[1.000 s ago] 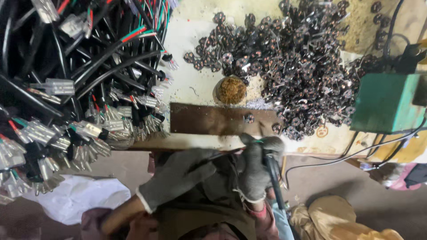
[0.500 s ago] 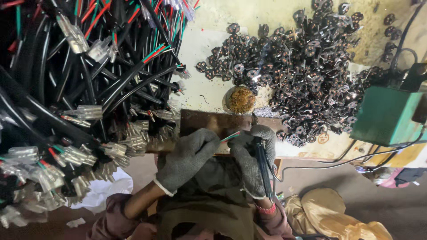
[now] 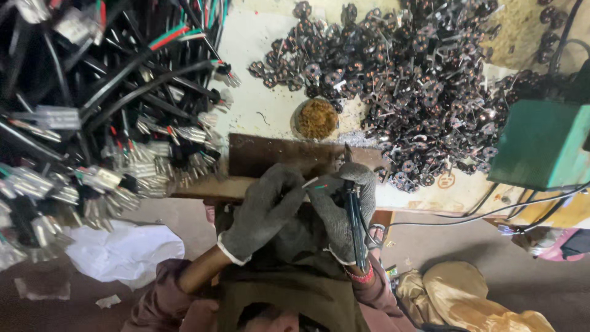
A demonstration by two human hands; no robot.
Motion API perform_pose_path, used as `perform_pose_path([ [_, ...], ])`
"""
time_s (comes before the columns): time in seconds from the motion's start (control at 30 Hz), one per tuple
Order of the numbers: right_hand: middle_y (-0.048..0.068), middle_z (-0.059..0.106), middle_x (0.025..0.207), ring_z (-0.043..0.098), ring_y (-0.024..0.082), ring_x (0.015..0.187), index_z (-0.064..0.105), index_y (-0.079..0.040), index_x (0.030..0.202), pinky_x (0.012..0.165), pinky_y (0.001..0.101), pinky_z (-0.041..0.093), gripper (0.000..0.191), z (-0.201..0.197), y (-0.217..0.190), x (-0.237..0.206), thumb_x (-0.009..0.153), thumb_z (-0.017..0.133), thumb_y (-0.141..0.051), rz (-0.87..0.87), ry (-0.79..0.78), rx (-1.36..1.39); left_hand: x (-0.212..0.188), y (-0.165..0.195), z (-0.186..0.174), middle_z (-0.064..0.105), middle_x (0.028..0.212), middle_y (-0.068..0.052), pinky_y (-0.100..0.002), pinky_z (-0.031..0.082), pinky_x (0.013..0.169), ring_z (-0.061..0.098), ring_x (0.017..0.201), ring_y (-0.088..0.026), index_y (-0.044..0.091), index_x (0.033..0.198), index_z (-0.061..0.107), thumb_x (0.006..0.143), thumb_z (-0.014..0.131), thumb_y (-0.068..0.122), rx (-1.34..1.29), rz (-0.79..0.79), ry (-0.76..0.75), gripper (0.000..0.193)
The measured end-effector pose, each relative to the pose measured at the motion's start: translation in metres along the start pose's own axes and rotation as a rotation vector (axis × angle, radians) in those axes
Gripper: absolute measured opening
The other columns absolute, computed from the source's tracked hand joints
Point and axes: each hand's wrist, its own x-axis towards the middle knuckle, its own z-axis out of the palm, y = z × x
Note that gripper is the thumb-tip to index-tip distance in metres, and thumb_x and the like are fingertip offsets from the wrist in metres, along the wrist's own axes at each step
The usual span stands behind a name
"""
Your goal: The person sits at a workbench assembling electrical plug connectors. They pick up a connector body and wires, position the wire ends into the connector, and use a handheld tool to work on each connector, placing finished units with a large pile of completed connectors on the bench.
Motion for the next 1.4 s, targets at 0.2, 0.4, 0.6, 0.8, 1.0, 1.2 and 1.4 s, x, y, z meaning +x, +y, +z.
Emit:
perform_pose_path([
  [0.2,0.006,0.073,0.092,0.067,0.012,0.077,0.049,-0.006,0.118,0.067,0.0252,0.056,0.048,-0.015,0.019,-0.010,0.081,0.079,0.004,0.041,-0.046,-0.090,-0.002,-0.008,0.014,0.064,0.090,-0.002,-0.028,0.049,0.072,0.056,0.082,-0.008,0.003,0.110,0.065,0.100,0.062,0.012,-0.352,-0.328,-0.073,0.014],
  [0.4,0.007,0.062,0.101,0.066,0.014,0.090,0.052,-0.007,0.118,0.079,0.0268,0.056,0.045,-0.029,0.016,0.005,0.086,0.076,0.013,-0.290,-0.042,-0.085,0.000,-0.001,0.019,0.074,0.096,-0.008,-0.029,0.054,0.077,0.071,0.085,-0.015,0.004,0.105,0.072,0.093,0.069,0.013,0.152,-0.115,-0.146,0.016],
  [0.6,0.004,0.062,0.097,0.064,0.011,0.084,0.052,-0.007,0.119,0.073,0.0254,0.055,0.046,-0.028,0.014,0.003,0.086,0.075,0.014,-0.006,0.043,0.131,0.001,0.006,0.034,0.078,0.093,-0.007,-0.028,0.057,0.076,0.074,0.084,-0.011,0.004,0.101,0.075,0.088,0.074,0.012,0.021,-0.179,-0.019,0.015],
  [0.8,0.004,0.066,0.104,0.067,0.010,0.089,0.048,-0.008,0.123,0.078,0.0250,0.056,0.051,-0.027,0.025,0.004,0.085,0.073,0.015,-0.090,0.069,0.108,0.001,0.000,0.040,0.077,0.087,-0.007,-0.026,0.056,0.071,0.069,0.079,-0.007,0.002,0.098,0.075,0.088,0.073,0.009,-0.022,-0.218,0.029,0.012],
  [1.0,0.005,0.062,0.103,0.060,0.012,0.085,0.050,-0.006,0.124,0.075,0.0256,0.052,0.053,-0.025,0.031,0.005,0.085,0.080,0.012,-0.057,0.193,0.095,0.012,0.008,0.044,0.077,0.090,-0.008,-0.027,0.057,0.073,0.072,0.081,-0.012,0.003,0.094,0.073,0.088,0.075,0.009,0.019,-0.099,0.114,0.009],
  [1.2,0.020,0.066,0.140,0.072,0.027,0.116,0.051,-0.006,0.125,0.095,0.0351,0.060,0.041,-0.037,0.037,0.022,0.096,0.080,0.000,-0.466,0.086,-0.251,0.051,0.014,0.008,0.071,0.084,-0.007,-0.030,0.056,0.066,0.072,0.069,-0.019,0.007,0.093,0.068,0.090,0.078,0.008,0.453,0.143,0.340,0.011],
  [1.4,0.015,0.075,0.116,0.077,0.025,0.102,0.055,-0.007,0.110,0.089,0.0358,0.061,0.046,-0.031,0.039,0.036,0.082,0.092,-0.007,-0.553,0.077,-0.515,0.073,0.007,-0.005,0.072,0.089,-0.007,-0.033,0.056,0.066,0.072,0.072,-0.022,0.009,0.093,0.068,0.091,0.079,0.011,0.542,0.241,0.306,0.011],
])
